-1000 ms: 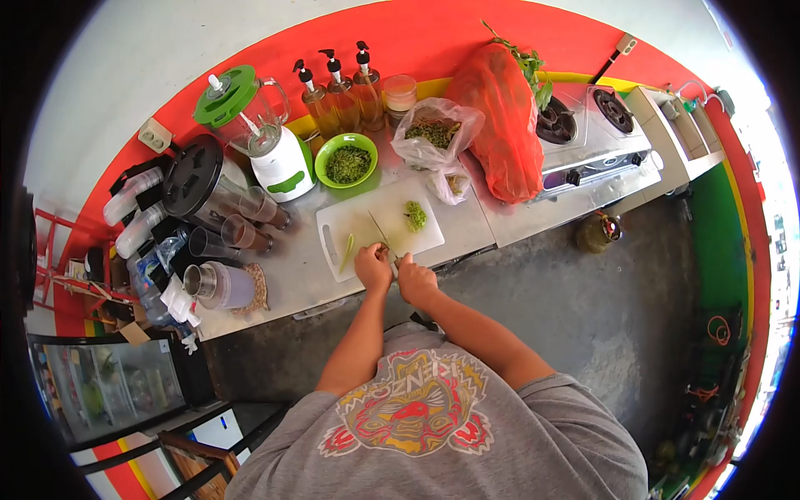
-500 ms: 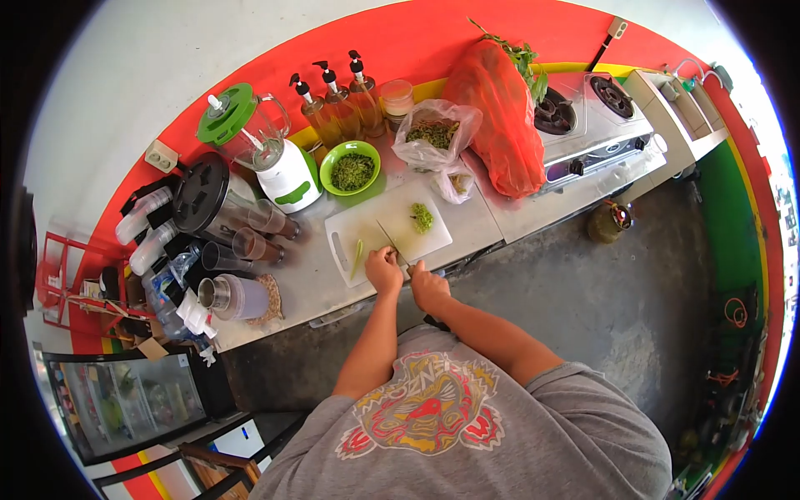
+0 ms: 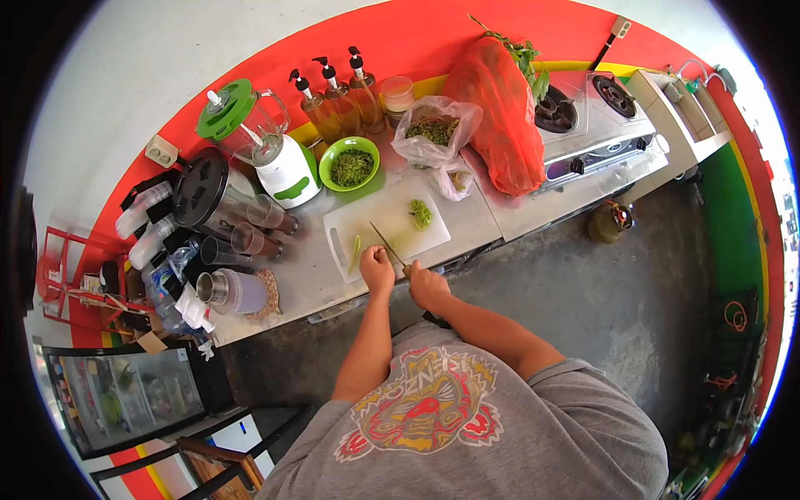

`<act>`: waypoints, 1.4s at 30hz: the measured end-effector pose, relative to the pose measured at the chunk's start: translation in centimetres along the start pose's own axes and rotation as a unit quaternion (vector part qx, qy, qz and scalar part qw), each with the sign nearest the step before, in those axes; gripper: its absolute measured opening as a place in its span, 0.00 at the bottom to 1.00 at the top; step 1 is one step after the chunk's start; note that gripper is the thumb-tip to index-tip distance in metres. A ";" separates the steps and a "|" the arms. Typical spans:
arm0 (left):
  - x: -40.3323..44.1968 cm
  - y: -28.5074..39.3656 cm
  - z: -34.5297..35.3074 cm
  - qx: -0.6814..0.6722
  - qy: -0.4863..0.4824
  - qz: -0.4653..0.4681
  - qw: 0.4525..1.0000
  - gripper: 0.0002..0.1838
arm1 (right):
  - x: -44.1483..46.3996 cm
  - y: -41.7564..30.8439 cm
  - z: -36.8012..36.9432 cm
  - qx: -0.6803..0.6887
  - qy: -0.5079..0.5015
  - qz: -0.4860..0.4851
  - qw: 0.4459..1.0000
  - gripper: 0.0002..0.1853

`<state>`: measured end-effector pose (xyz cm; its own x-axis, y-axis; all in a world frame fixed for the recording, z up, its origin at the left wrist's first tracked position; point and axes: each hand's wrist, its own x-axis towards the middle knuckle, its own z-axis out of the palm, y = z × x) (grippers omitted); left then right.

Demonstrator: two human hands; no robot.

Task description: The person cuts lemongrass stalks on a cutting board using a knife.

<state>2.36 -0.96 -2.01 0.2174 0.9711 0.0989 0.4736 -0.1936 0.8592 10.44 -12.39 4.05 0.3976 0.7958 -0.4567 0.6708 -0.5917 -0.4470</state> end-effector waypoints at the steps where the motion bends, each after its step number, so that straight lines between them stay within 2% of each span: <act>1: 0.0 0.0 0.0 -0.001 0.002 0.000 1.000 0.03 | 0.1 0.1 -0.2 -0.002 0.001 -0.002 1.000 0.21; 7: 0.1 -0.4 1.1 -0.013 0.055 0.032 0.998 0.04 | 1.1 2.1 -1.9 0.012 0.066 0.068 0.995 0.22; 11: 0.6 0.1 2.0 0.018 0.078 -0.004 0.997 0.04 | 1.4 3.5 -3.2 0.023 0.073 0.082 0.994 0.22; 13: 0.7 0.6 2.3 0.075 0.095 -0.020 0.993 0.04 | 1.4 3.6 -3.8 0.019 0.066 0.080 0.994 0.22; 15: 0.9 0.9 2.2 0.046 0.087 -0.046 0.994 0.03 | 1.2 3.3 -4.4 0.028 0.072 0.078 0.994 0.15; 16: 1.0 1.0 2.0 0.021 0.075 -0.068 0.995 0.03 | 1.1 3.2 -4.8 0.019 0.067 0.070 0.995 0.15; 17: 1.0 1.0 1.8 0.018 0.087 -0.077 0.993 0.03 | 1.1 3.0 -5.2 0.020 0.064 0.053 0.996 0.15; 19: 0.9 1.4 0.8 0.092 0.096 0.028 0.991 0.05 | 1.6 2.8 -5.2 0.011 0.052 0.025 0.998 0.15; 21: 1.0 1.7 -0.1 0.119 0.111 0.009 0.987 0.07 | 2.3 2.6 -4.6 0.007 0.045 0.033 0.998 0.22; 26: 1.1 1.6 -2.8 0.176 0.163 -0.041 0.970 0.11 | 2.6 -0.1 -4.7 0.017 0.039 -0.002 0.999 0.23; 31: 0.8 0.5 -4.8 0.232 0.115 -0.037 0.965 0.09 | 3.2 -2.1 -3.4 0.020 0.023 -0.039 0.999 0.24; 34: 1.2 0.3 -5.8 0.224 0.090 -0.026 0.970 0.08 | 3.7 -2.8 -2.1 0.000 -0.004 -0.060 0.998 0.21; 36: 1.3 0.0 -6.2 0.220 0.087 -0.017 0.971 0.07 | 4.0 -3.1 -1.4 0.005 -0.021 -0.062 0.998 0.24; 41: 1.8 -0.6 -6.0 0.210 0.069 0.033 0.975 0.07 | 4.2 -3.6 -1.1 0.028 0.004 -0.054 0.998 0.25; 42: 2.0 -0.6 -5.8 0.198 0.029 0.052 0.978 0.07 | 4.2 -3.5 -1.2 0.032 0.015 -0.049 0.998 0.25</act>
<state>-2.45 1.93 0.64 0.2378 0.9476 0.2133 0.7481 -0.3187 0.5820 10.50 -6.80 4.66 0.3517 0.8532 -0.3852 0.6666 -0.5172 -0.5368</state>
